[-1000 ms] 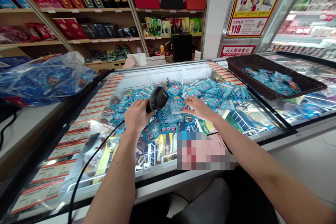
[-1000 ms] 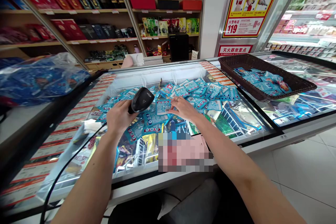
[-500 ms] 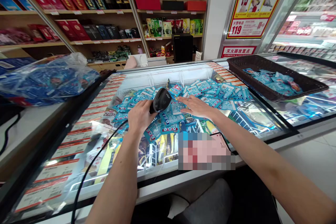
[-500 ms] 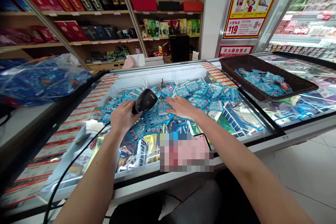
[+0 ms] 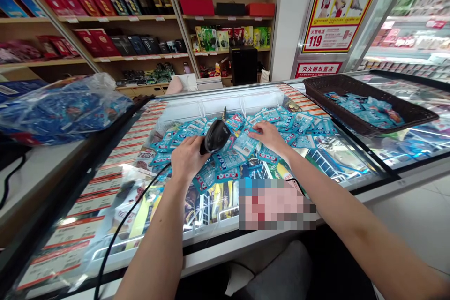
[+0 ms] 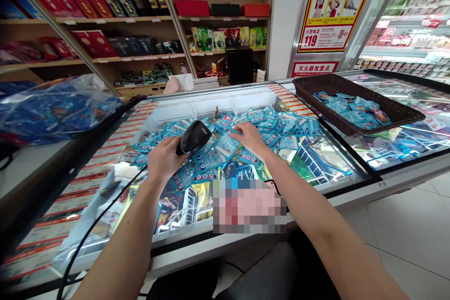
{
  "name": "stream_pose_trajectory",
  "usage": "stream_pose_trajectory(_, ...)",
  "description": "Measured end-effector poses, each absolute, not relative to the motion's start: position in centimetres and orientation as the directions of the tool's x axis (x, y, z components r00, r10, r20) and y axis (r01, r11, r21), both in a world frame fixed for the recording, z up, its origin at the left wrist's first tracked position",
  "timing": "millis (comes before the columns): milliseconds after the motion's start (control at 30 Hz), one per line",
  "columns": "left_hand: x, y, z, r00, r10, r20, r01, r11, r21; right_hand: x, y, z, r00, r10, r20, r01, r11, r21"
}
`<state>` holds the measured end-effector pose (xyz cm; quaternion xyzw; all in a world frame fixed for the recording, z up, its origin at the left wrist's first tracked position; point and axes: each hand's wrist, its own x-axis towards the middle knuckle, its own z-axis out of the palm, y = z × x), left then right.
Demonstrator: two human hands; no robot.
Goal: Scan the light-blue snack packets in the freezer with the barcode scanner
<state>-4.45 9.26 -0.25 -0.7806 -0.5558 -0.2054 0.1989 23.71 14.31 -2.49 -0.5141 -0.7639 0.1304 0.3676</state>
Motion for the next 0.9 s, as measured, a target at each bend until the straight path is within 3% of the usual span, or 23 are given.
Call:
stream_pose_trajectory(67,-4.4,9.3,-0.2,0.298,0.781,0.549,0.949,-0.307,-0.078,24.3,14.4,-2.4,-0.102,0.89,0.445,0.607,0.41,-0.68)
stream_pose_trajectory(200,-4.1,9.2,-0.1,0.324,0.776,0.541,0.939,-0.335,-0.082,25.1,14.8,-2.8,0.017,0.938,0.347,0.334,0.322,-0.886)
stream_pose_trajectory(367,-3.8,9.0,0.0,0.4,0.766,0.503,0.905,-0.416,-0.087,25.1,15.5,-3.7,0.016,0.943,0.333,0.17,0.325,-0.93)
stream_pose_trajectory(900,-3.4,8.8,0.1,0.501,0.731,0.464,0.853,-0.509,-0.12,24.9,15.5,-3.7,0.049,0.928,0.369,0.299,0.339,-0.892)
